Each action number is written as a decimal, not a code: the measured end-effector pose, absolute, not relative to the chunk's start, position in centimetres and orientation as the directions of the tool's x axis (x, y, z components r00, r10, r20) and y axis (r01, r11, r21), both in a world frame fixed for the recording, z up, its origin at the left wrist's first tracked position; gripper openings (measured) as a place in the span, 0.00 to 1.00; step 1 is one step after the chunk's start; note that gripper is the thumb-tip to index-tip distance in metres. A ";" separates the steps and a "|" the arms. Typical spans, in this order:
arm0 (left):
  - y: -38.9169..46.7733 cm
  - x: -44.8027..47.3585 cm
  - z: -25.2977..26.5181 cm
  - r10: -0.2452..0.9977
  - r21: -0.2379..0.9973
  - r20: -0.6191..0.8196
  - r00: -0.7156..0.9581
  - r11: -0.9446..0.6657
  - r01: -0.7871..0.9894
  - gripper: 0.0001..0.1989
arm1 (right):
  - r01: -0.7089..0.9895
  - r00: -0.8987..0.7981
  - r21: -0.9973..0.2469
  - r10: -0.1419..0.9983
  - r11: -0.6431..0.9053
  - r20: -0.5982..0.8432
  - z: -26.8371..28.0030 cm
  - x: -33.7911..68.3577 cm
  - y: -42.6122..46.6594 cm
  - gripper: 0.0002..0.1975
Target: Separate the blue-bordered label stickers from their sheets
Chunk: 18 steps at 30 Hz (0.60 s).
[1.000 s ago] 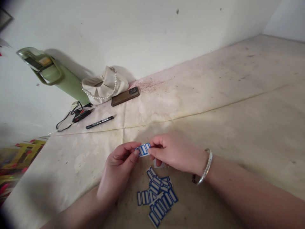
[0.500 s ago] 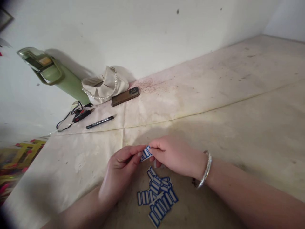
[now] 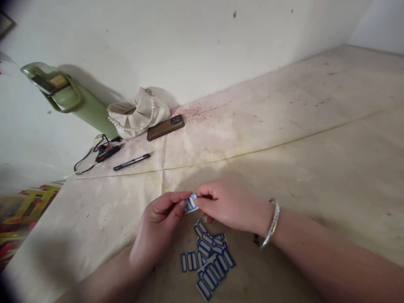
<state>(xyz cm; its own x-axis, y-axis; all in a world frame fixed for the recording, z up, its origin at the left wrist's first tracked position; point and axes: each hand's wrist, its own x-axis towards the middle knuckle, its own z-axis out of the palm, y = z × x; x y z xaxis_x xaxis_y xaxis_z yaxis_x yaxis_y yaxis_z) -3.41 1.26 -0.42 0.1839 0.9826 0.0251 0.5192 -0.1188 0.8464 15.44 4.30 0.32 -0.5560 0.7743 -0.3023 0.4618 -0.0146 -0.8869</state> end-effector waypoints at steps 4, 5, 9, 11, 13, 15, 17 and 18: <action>1.1 -3.2 -0.2 0.963 0.809 0.040 0.266 -0.187 0.557 0.14 | 0.482 -0.533 -0.876 0.779 -0.040 -0.329 0.3 15.3 4.4 0.14; 1.0 -3.1 -0.2 0.959 0.786 0.043 0.280 -0.205 0.583 0.17 | 0.485 -0.527 -0.873 0.783 -0.042 -0.331 0.3 15.3 4.5 0.14; 0.8 -3.0 -0.1 0.956 0.701 0.057 0.287 -0.243 0.670 0.21 | 0.483 -0.523 -0.875 0.792 -0.030 -0.316 0.1 15.2 4.4 0.14; 0.8 -2.9 -0.1 0.957 0.700 0.059 0.284 -0.243 0.672 0.18 | 0.483 -0.528 -0.875 0.788 -0.030 -0.317 0.0 15.2 4.3 0.14; 0.8 -3.0 -0.2 0.959 0.706 0.058 0.278 -0.236 0.667 0.16 | 0.489 -0.525 -0.871 0.786 -0.035 -0.326 0.0 15.2 4.3 0.14; 0.9 -3.0 -0.2 0.959 0.712 0.056 0.277 -0.233 0.662 0.16 | 0.492 -0.523 -0.870 0.786 -0.036 -0.329 0.0 15.2 4.3 0.14; 0.9 -3.0 -0.1 0.958 0.719 0.057 0.281 -0.235 0.654 0.16 | 0.491 -0.526 -0.871 0.785 -0.033 -0.326 0.0 15.2 4.3 0.14; 0.9 -3.0 -0.1 0.957 0.722 0.061 0.284 -0.239 0.649 0.15 | 0.491 -0.527 -0.871 0.785 -0.030 -0.325 0.0 15.2 4.3 0.14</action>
<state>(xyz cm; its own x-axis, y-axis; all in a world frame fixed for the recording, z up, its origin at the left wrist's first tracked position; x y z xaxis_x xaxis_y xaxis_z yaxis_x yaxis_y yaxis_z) -3.02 0.88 -0.10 0.2844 0.9568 0.0610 0.6493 -0.2390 0.7220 15.18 4.35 0.02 -0.5273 0.7852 -0.3246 0.4912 -0.0300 -0.8705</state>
